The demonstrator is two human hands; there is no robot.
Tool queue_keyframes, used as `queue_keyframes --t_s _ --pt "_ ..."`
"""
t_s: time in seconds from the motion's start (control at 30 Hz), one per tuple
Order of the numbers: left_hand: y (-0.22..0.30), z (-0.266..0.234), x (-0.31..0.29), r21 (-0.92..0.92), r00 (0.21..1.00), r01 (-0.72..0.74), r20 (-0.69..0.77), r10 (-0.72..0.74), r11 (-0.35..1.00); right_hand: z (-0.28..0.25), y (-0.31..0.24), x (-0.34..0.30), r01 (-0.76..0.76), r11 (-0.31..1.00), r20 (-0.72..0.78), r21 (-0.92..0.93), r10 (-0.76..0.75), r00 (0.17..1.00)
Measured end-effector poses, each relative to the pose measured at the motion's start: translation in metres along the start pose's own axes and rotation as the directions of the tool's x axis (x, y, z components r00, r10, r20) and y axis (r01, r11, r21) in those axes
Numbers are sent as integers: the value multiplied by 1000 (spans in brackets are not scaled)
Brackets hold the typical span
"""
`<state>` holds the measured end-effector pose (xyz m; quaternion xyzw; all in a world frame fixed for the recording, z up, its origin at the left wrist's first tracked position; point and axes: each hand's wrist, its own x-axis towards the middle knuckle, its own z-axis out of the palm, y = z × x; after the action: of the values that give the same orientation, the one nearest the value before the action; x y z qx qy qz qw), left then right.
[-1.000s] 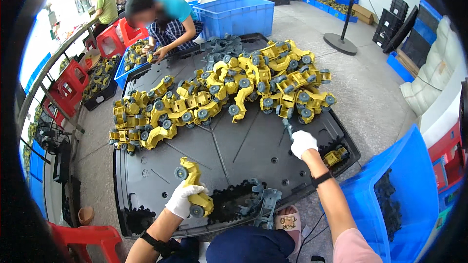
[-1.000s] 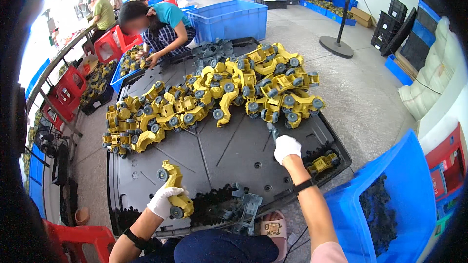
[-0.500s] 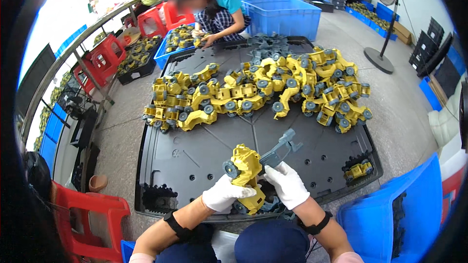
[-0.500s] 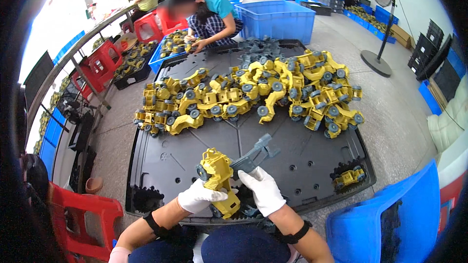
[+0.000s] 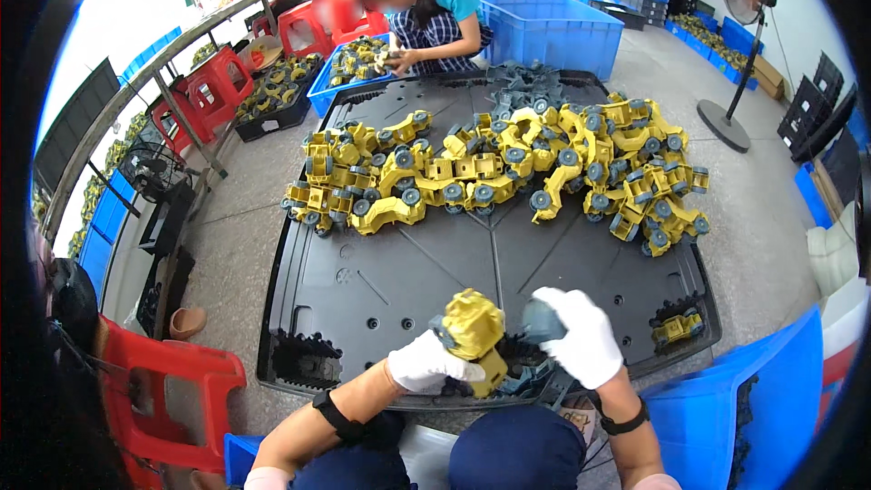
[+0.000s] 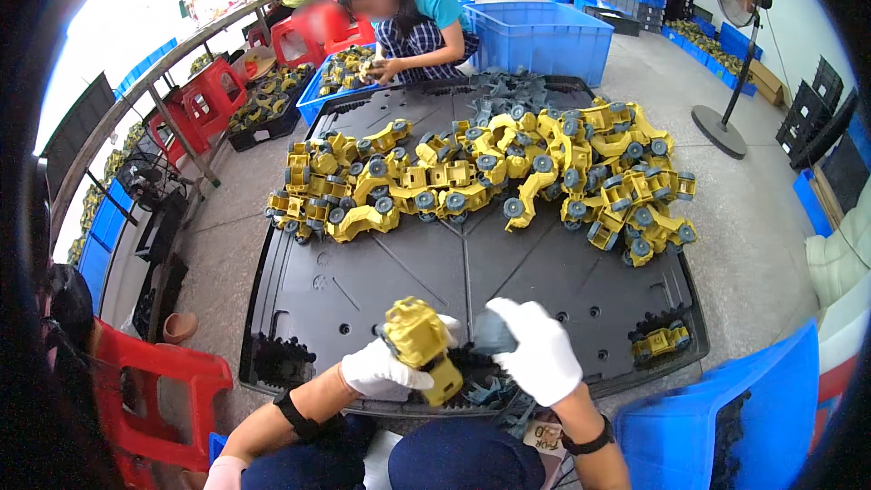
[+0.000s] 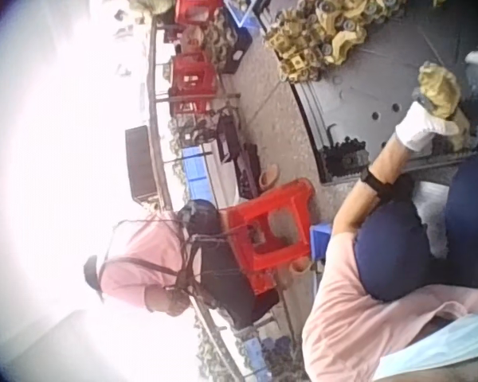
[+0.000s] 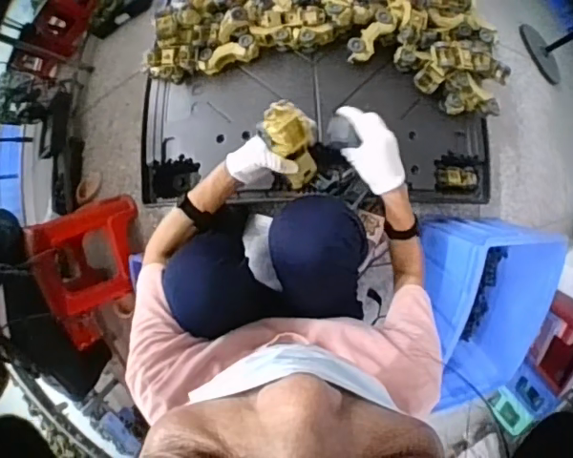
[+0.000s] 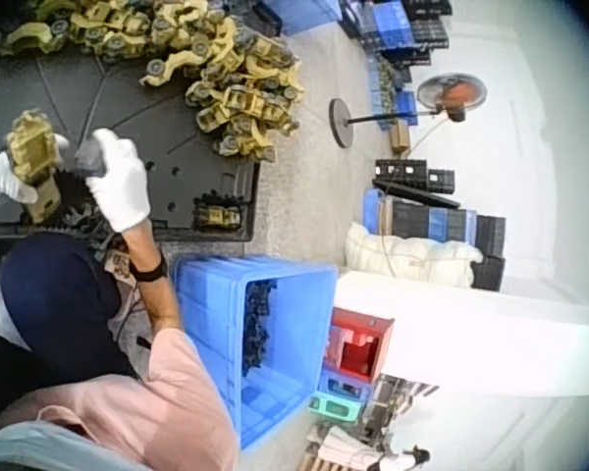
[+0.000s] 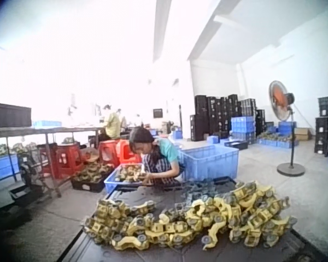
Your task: The person sits cross-legged on the floor and assembles yellow and grey plastic components by hand. They repeatedly pick up parts from a large pile on a black tray, snap them together, and place the finished units into a blue bin.
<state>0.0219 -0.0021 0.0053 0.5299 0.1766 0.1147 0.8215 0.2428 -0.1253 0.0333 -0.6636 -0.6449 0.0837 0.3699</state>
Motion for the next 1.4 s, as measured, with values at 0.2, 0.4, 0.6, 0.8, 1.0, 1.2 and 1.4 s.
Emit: queue_keyframes --t_s 0.2,0.4,0.6,0.8,1.0,1.2,1.4 --pt "-8 3 7 -66 988 48 -146 -57 997 -8 -46 -12 -104 987 101 123 92 991" --pt "-23 0 13 256 965 -247 -23 261 935 3 -49 -15 -127 988 54 85 123 991" --pt "-34 1 16 2 967 -253 -7 253 967 6 -49 -18 -67 997 -39 46 69 997" --pt "-33 4 15 311 956 -267 -38 292 912 11 -47 -20 33 999 -36 22 -32 999" --pt "-27 8 15 341 951 -267 -57 303 901 14 -42 -16 169 984 -72 61 -164 984" --pt "-19 11 4 240 974 -219 1 225 946 11 -40 -16 209 970 -12 123 -209 978" --pt "-9 23 3 535 982 -189 83 171 824 13 -39 -11 232 956 -54 180 -226 973"
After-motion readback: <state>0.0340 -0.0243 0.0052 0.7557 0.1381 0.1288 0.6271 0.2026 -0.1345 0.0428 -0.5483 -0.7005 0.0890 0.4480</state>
